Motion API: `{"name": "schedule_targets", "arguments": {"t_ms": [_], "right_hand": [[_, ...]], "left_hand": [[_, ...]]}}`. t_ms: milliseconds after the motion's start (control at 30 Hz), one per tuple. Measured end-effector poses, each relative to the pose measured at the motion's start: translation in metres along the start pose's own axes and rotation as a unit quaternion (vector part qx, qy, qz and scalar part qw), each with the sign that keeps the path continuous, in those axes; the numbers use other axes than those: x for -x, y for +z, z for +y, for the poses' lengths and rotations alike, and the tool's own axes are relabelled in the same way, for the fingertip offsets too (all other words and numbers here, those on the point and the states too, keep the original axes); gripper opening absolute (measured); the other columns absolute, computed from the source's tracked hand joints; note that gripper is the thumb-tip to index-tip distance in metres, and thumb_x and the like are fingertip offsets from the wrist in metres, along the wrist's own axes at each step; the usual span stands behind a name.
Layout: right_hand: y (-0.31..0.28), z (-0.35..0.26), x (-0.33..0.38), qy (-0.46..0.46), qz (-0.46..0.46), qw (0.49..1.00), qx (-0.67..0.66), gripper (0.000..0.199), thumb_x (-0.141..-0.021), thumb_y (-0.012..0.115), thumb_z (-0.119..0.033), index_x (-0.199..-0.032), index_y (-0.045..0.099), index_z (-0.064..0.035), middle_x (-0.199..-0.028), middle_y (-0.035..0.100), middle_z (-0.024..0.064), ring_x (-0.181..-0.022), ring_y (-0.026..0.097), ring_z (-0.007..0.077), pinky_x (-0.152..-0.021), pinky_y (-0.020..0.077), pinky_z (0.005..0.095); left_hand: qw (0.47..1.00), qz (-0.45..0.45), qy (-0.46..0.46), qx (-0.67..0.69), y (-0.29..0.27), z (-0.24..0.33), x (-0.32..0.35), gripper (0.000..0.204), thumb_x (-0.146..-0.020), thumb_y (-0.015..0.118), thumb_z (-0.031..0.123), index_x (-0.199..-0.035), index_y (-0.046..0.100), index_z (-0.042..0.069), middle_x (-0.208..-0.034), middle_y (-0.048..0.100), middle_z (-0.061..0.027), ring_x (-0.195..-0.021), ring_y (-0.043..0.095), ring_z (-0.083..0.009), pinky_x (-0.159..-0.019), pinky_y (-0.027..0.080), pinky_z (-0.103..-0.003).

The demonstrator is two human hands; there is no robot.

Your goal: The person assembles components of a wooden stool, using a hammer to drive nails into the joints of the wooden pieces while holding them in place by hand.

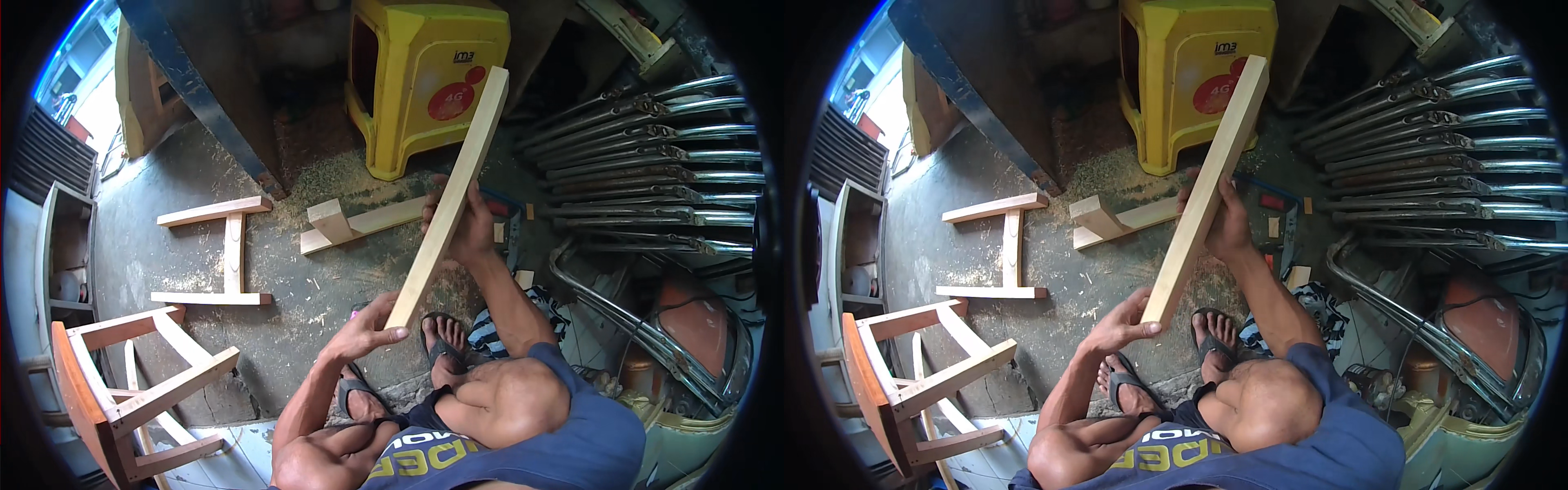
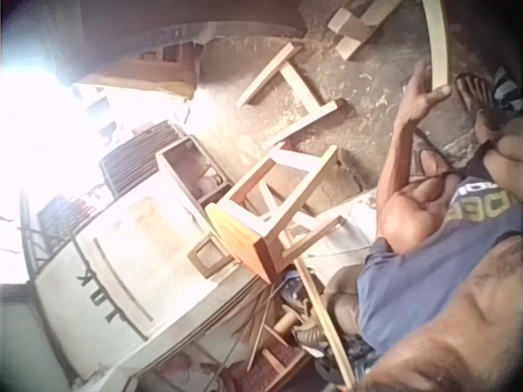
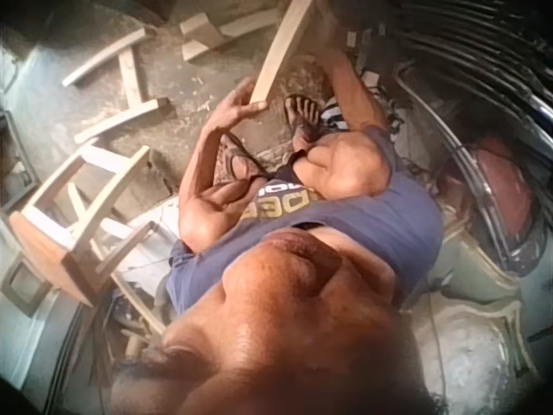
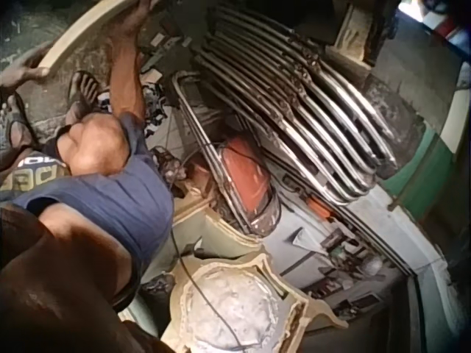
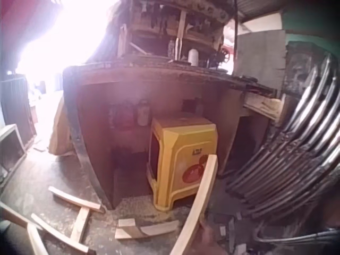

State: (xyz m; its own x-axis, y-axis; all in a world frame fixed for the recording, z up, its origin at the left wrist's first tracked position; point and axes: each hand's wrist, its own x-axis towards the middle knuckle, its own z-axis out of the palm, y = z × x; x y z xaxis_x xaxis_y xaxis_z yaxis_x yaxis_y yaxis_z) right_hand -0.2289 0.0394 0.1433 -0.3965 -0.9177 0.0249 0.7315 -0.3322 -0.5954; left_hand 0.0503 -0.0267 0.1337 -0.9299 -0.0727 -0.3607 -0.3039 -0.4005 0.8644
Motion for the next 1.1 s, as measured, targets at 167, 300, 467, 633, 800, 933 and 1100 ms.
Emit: {"name": "schedule_targets", "arguments": {"t_ms": [167,300,467,633,800,933,1100], "right_hand": [[-0.01,0.002,0.0,-0.029,0.105,0.993,0.037,0.055,-0.101,0.062,-0.046,-0.137,0.054,-0.0052,-0.116,0.067,0.0141,-0.11,0.067,0.03,-0.095,0.0559,0.0511],[-0.031,0.013,0.018,-0.007,0.179,0.984,-0.005,0.057,-0.1,0.066,-0.034,-0.144,0.043,-0.0059,-0.132,0.061,0.0208,-0.125,0.06,0.0365,-0.114,0.0434,0.053],[-0.034,0.027,0.035,0.001,0.146,0.989,-0.005,0.069,-0.092,0.071,-0.019,-0.149,0.035,-0.0055,-0.14,0.055,0.0254,-0.132,0.055,0.0396,-0.119,0.0383,0.0549],[-0.019,0.026,0.029,0.019,0.128,0.991,0.029,0.065,-0.089,0.071,-0.003,-0.146,0.04,-0.0035,-0.135,0.061,0.0196,-0.13,0.058,0.0329,-0.116,0.0437,0.0472],[-0.014,0.018,0.028,0.019,0.105,0.99,0.095,0.056,-0.089,0.075,-0.009,-0.139,0.048,-0.0028,-0.128,0.065,0.0163,-0.125,0.061,0.0269,-0.113,0.0468,0.0436],[-0.015,0.017,0.027,0.025,0.095,0.989,0.112,0.049,-0.089,0.076,-0.012,-0.132,0.054,-0.0014,-0.125,0.067,0.0155,-0.12,0.063,0.0248,-0.108,0.0507,0.042],[-0.019,0.026,0.022,0.051,0.143,0.985,0.079,0.046,-0.09,0.076,-0.014,-0.129,0.056,-0.0007,-0.121,0.067,0.0141,-0.119,0.064,0.0265,-0.106,0.0526,0.0431]], "left_hand": [[0.97,0.167,0.018,-0.173,-0.023,-0.002,0.013,0.086,-0.082,0.088,0.032,-0.152,0.045,0.008,-0.144,0.056,-0.0149,-0.131,0.053,-0.0272,-0.108,0.045,-0.041],[0.87,0.348,0.055,-0.346,-0.043,-0.029,0.016,0.081,-0.073,0.093,0.022,-0.144,0.055,0.015,-0.137,0.059,-0.0159,-0.125,0.057,-0.033,-0.099,0.054,-0.044],[0.893,0.354,0.059,-0.273,-0.053,-0.029,0.025,0.074,-0.073,0.09,0.012,-0.14,0.058,0.011,-0.136,0.06,-0.0147,-0.126,0.058,-0.029,-0.102,0.053,-0.042],[0.904,0.351,0.039,-0.239,-0.061,-0.044,0.026,0.072,-0.073,0.09,0.012,-0.138,0.058,0.009,-0.13,0.063,-0.0141,-0.12,0.062,-0.03,-0.092,0.059,-0.041],[0.922,0.334,0.006,-0.196,-0.048,-0.036,0.024,0.069,-0.076,0.086,0.007,-0.138,0.057,0.009,-0.126,0.064,-0.0147,-0.108,0.067,-0.0271,-0.088,0.059,-0.04],[0.926,0.319,0.016,-0.201,-0.046,-0.037,0.023,0.069,-0.075,0.086,0.007,-0.138,0.056,0.007,-0.124,0.065,-0.0161,-0.108,0.067,-0.0273,-0.088,0.058,-0.04],[0.921,0.353,0.053,-0.157,-0.053,-0.034,0.035,0.075,-0.072,0.089,0.011,-0.139,0.056,0.002,-0.122,0.065,-0.0153,-0.112,0.065,-0.0272,-0.092,0.057,-0.04]]}}
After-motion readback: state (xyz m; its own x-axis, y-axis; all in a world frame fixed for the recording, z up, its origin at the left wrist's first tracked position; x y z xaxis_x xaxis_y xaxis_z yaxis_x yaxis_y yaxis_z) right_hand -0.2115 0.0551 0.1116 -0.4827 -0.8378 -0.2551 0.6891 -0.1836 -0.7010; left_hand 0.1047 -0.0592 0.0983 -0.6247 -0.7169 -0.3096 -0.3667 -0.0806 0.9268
